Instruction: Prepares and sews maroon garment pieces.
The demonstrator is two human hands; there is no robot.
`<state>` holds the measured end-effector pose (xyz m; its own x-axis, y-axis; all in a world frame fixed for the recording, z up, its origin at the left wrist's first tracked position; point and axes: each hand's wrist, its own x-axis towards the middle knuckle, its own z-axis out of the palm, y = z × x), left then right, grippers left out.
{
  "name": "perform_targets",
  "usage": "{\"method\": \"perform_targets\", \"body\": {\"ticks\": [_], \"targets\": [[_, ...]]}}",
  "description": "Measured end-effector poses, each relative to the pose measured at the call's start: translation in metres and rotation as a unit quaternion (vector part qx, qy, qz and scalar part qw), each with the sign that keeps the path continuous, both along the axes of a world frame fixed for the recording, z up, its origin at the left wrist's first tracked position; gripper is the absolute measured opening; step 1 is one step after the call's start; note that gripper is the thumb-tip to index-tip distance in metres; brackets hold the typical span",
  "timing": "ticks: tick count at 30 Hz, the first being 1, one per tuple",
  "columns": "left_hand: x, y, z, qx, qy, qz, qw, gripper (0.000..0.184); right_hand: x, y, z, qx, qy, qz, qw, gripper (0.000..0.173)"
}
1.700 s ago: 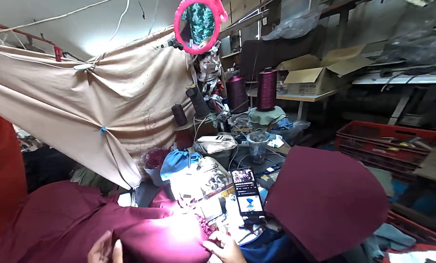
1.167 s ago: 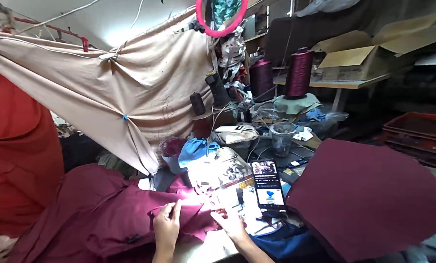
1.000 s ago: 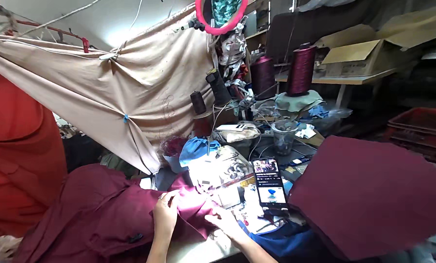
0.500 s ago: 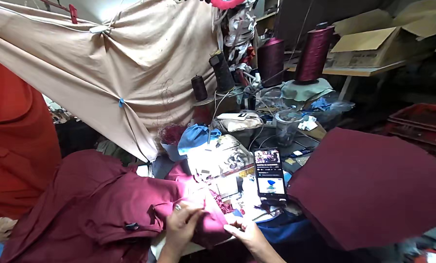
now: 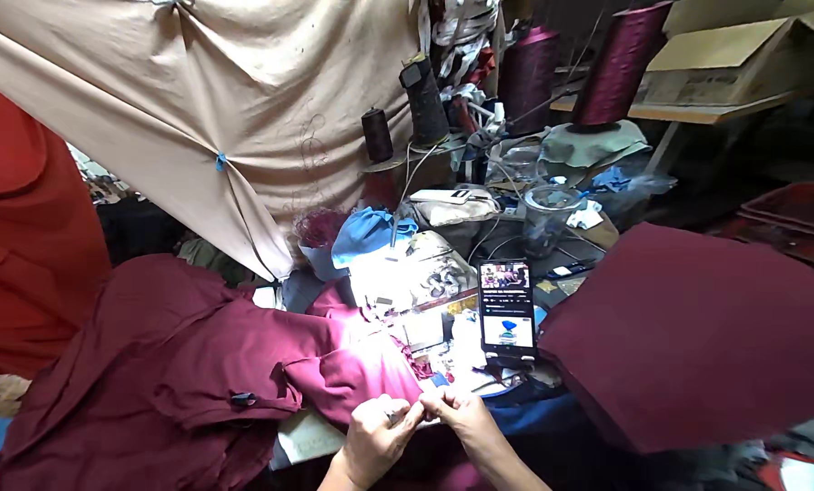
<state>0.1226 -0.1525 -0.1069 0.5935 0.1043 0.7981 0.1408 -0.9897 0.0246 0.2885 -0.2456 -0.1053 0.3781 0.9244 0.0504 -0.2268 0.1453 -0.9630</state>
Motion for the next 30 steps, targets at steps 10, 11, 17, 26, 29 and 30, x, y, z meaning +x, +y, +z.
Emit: {"method": "perform_targets", "body": {"ticks": [10,11,17,26,29,30], "targets": [[-0.032,-0.049,-0.014,-0.699,-0.396,0.193,0.563,0.058,0.002,0.006,0.015,0.005,-0.051,-0.023,0.998,0.006],[-0.031,-0.046,-0.008,-0.743,-0.398,0.185,0.505,0.052,0.002,0.005,0.019,0.007,-0.050,-0.022,0.999,0.006],[-0.027,-0.033,-0.004,-0.595,-0.491,0.232,0.592,0.054,-0.006,0.000,0.013,0.002,-0.115,-0.016,0.993,0.009],[-0.062,-0.040,0.020,-0.825,-0.212,0.113,0.511,0.027,-0.018,-0.004,-0.011,-0.036,-0.185,-0.031,0.982,0.017],[-0.068,-0.038,0.026,-0.790,-0.157,0.102,0.585,0.021,-0.020,-0.006,-0.009,-0.034,-0.188,-0.037,0.981,0.017],[-0.070,-0.035,0.023,-0.773,-0.126,0.102,0.613,0.013,-0.021,-0.007,-0.009,-0.034,-0.189,-0.040,0.981,0.017]]}}
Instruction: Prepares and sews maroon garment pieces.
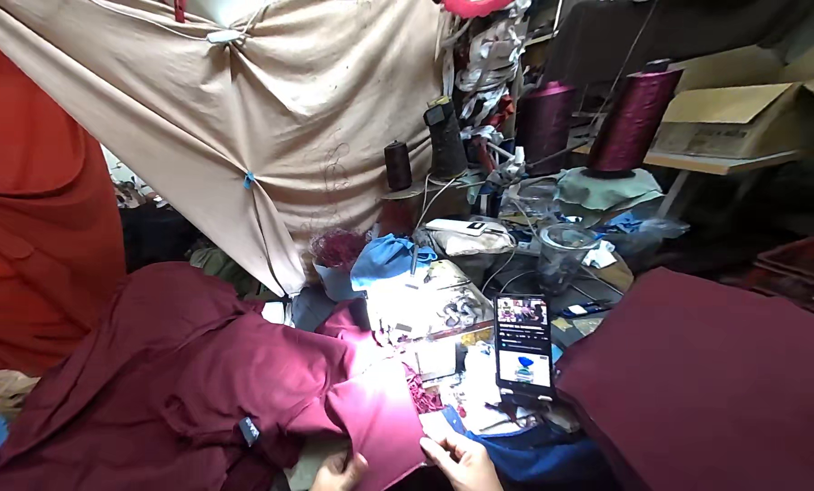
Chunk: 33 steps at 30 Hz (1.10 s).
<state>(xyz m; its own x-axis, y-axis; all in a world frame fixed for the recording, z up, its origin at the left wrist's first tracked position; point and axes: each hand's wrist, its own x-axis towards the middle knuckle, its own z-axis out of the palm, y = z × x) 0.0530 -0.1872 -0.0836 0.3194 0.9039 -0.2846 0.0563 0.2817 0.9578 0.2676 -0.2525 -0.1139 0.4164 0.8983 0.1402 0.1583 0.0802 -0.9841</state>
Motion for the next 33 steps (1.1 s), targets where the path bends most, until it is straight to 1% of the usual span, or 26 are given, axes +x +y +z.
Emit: {"method": "perform_targets", "body": {"ticks": [2,6,11,13,15,17,20,24,26,29,31,33], "targets": [[0.000,0.008,-0.005,0.043,0.030,-0.022,0.998,0.018,0.000,0.003,-0.001,0.006,-0.005,-0.004,1.000,0.016],[0.014,0.035,-0.006,0.097,0.044,0.035,0.994,0.023,0.004,0.037,0.002,0.014,-0.006,-0.012,1.000,0.017],[0.037,0.086,0.010,0.111,0.052,0.113,0.986,0.033,0.008,0.091,0.025,-0.049,0.066,-0.014,0.997,0.019],[0.042,0.104,0.018,0.122,0.096,0.123,0.980,0.037,0.009,0.109,0.024,-0.038,0.099,-0.017,0.994,0.021],[0.045,0.117,0.022,0.129,0.132,0.122,0.975,0.034,0.009,0.122,0.023,-0.027,0.130,-0.015,0.991,0.023],[0.047,0.122,0.026,0.130,0.154,0.123,0.972,0.032,0.010,0.126,0.025,-0.032,0.142,-0.014,0.989,0.022],[0.049,0.123,0.029,0.129,0.175,0.128,0.968,0.032,0.012,0.123,0.025,-0.034,0.121,-0.006,0.992,0.025],[0.056,0.130,0.025,0.148,0.217,0.154,0.952,0.033,0.011,0.123,0.022,-0.036,0.109,-0.019,0.993,0.027],[0.062,0.130,0.023,0.154,0.220,0.175,0.947,0.032,0.011,0.121,0.023,-0.045,0.102,-0.020,0.994,0.026],[0.069,0.128,0.022,0.152,0.218,0.198,0.943,0.040,0.010,0.119,0.028,-0.066,0.104,-0.019,0.992,0.023],[0.070,0.124,0.020,0.145,0.232,0.200,0.941,0.047,0.011,0.118,0.029,-0.076,0.100,-0.011,0.992,0.028],[0.070,0.117,0.018,0.143,0.238,0.195,0.941,0.048,0.011,0.117,0.030,-0.072,0.116,-0.005,0.991,0.027]]}}
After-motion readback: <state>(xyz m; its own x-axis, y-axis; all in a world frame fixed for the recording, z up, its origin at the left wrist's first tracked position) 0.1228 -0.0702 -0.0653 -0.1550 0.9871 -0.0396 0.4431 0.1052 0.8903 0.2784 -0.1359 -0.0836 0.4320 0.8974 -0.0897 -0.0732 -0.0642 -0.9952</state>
